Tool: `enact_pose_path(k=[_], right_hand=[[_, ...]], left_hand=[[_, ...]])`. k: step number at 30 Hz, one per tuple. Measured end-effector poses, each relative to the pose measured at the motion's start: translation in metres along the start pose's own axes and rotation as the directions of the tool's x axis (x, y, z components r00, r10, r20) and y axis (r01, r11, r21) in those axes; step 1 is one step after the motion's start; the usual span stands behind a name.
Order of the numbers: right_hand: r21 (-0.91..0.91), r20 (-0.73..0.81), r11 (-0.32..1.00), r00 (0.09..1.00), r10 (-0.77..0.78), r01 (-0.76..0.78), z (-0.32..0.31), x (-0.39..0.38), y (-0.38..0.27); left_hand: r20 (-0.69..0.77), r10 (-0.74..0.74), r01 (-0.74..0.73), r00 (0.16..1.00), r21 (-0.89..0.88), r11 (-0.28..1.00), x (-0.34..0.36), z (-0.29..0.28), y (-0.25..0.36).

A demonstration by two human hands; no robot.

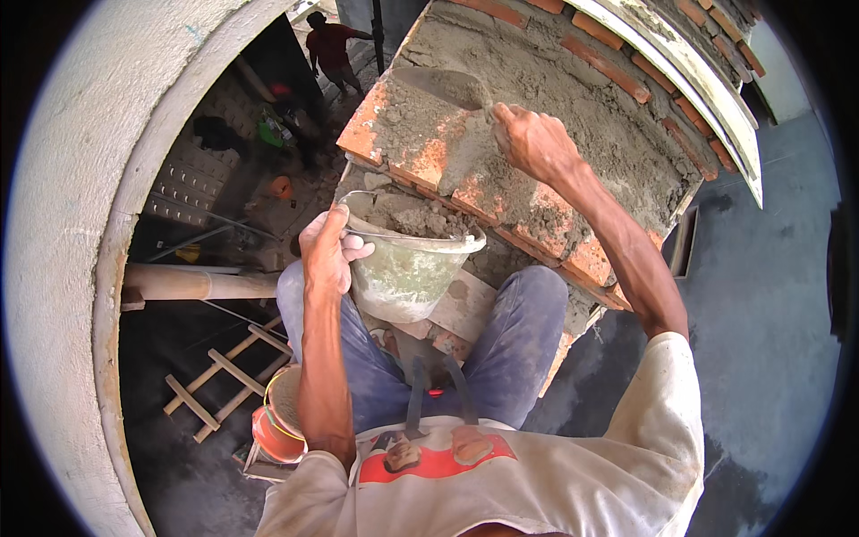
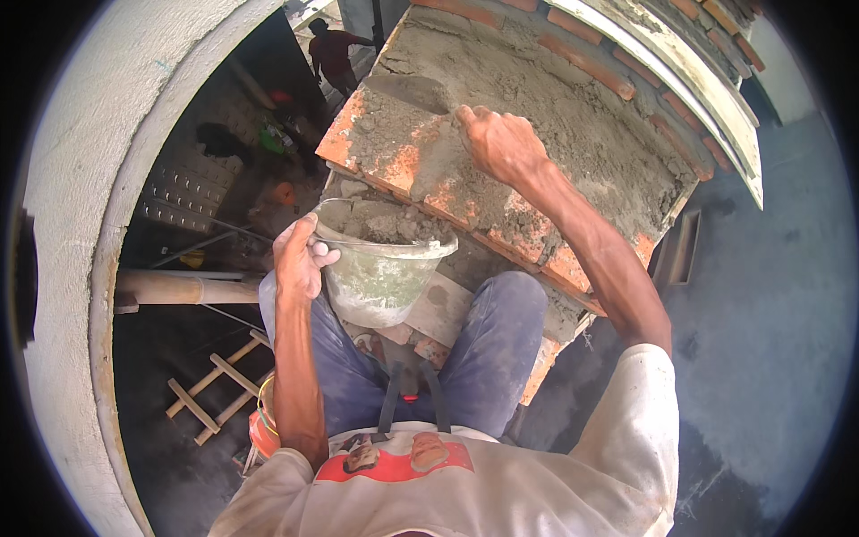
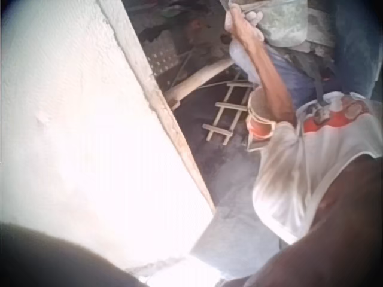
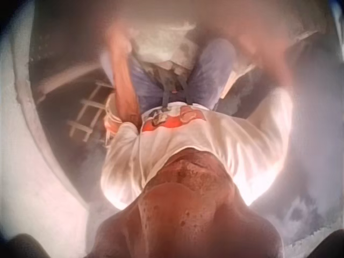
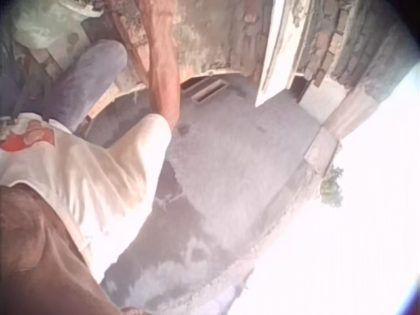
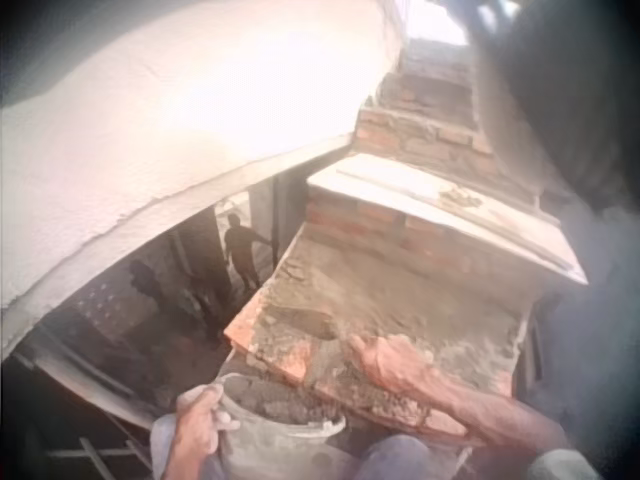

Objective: The person scoops mortar from a bucket using a trowel and applies it to a brick wall. They place bricks onto the mortar, tap them into position, and scrape away excess mortar. The person also adjusts wooden planks used as temporary supports.

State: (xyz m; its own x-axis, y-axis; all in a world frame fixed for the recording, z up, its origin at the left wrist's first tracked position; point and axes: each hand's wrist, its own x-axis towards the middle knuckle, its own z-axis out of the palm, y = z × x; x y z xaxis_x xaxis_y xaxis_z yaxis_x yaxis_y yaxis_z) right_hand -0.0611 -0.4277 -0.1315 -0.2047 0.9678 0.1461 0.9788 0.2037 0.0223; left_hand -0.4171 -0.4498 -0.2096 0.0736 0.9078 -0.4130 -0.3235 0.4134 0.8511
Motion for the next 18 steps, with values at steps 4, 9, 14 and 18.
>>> enact_pose_path(k=[4,9,14,18], right_hand=[[-0.230,0.030,0.963,0.988,0.154,-0.143,0.020,0.105,0.044],[-0.296,0.203,0.948,0.978,-0.058,0.118,0.047,0.113,0.050],[-0.272,0.297,0.887,0.909,-0.292,0.373,0.046,0.018,0.004],[-0.104,0.405,0.862,0.812,-0.420,0.497,-0.004,-0.069,-0.052]], left_hand=[[0.017,-0.025,0.025,1.000,-0.007,1.000,0.000,0.010,0.002],[0.027,-0.022,0.022,0.999,-0.027,0.999,0.006,0.004,0.000],[0.022,0.006,-0.005,1.000,-0.022,1.000,0.000,0.001,-0.001],[0.022,-0.016,0.016,1.000,-0.023,1.000,-0.009,0.006,0.004]])
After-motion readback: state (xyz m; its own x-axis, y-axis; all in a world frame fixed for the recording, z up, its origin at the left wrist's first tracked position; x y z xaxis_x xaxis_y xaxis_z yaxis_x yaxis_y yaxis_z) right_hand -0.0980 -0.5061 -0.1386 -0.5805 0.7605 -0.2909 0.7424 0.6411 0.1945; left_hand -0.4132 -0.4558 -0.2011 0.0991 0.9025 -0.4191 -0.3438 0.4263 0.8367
